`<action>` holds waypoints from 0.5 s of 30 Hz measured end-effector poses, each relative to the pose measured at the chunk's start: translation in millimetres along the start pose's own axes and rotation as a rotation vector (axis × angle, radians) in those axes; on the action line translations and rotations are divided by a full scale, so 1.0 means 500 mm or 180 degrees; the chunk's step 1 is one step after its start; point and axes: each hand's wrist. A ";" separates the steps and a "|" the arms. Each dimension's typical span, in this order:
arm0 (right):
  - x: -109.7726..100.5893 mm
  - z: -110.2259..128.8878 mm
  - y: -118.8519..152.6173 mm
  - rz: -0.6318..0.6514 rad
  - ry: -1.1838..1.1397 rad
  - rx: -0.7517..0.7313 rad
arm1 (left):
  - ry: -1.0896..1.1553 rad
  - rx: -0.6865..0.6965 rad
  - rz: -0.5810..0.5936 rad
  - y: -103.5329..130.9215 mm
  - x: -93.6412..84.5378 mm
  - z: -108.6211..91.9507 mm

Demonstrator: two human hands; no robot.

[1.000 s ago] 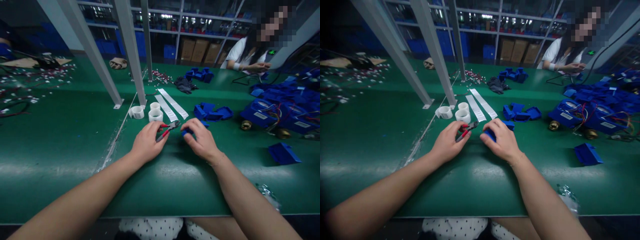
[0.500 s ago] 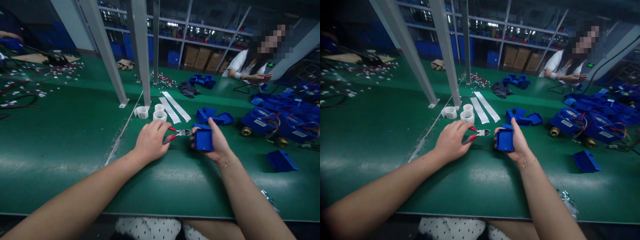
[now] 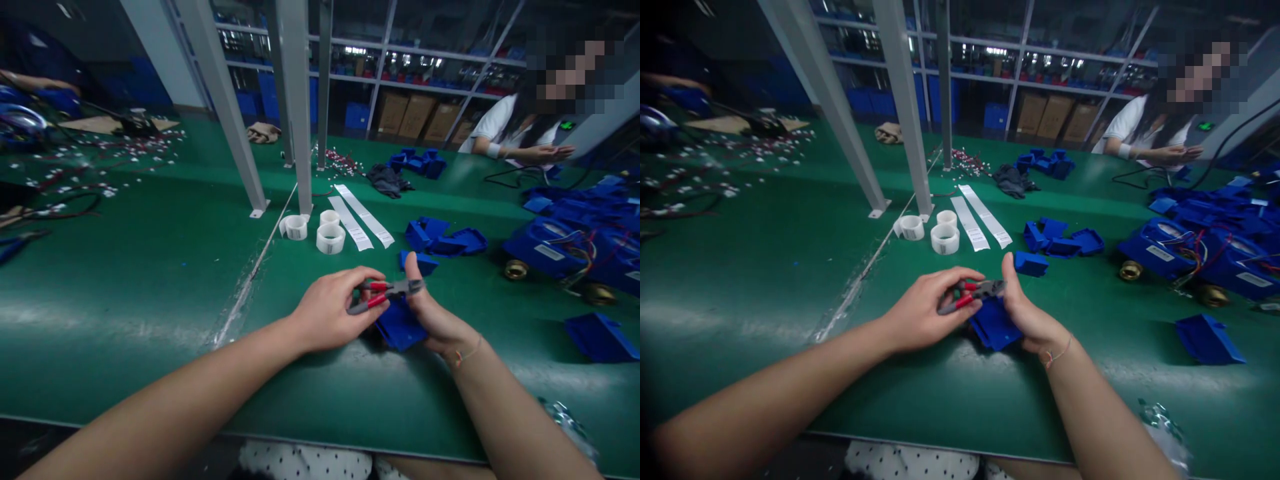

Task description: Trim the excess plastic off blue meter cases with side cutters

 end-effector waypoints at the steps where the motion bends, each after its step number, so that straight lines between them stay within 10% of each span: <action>1: 0.005 -0.003 0.002 0.0086 0.0051 -0.0025 | 0.0108 -0.0032 0.0149 0.002 0.004 -0.005; 7: 0.016 -0.002 -0.003 0.0010 -0.0292 0.0103 | 0.0585 -0.0571 -0.0058 -0.003 0.017 0.013; 12: 0.016 -0.025 -0.032 -0.1032 0.0865 -0.1869 | 0.1680 -0.1348 -0.0827 -0.018 0.026 0.048; 15: 0.028 -0.043 -0.043 -0.1407 0.1127 -0.2278 | 0.2126 -0.1543 -0.0773 -0.015 0.041 0.042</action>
Point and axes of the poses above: each hand's wrist, its own y-axis away from the middle knuckle, its own x-axis out of the palm, z = x × y, and after that the axes turned 6 degrees about y, right-handed
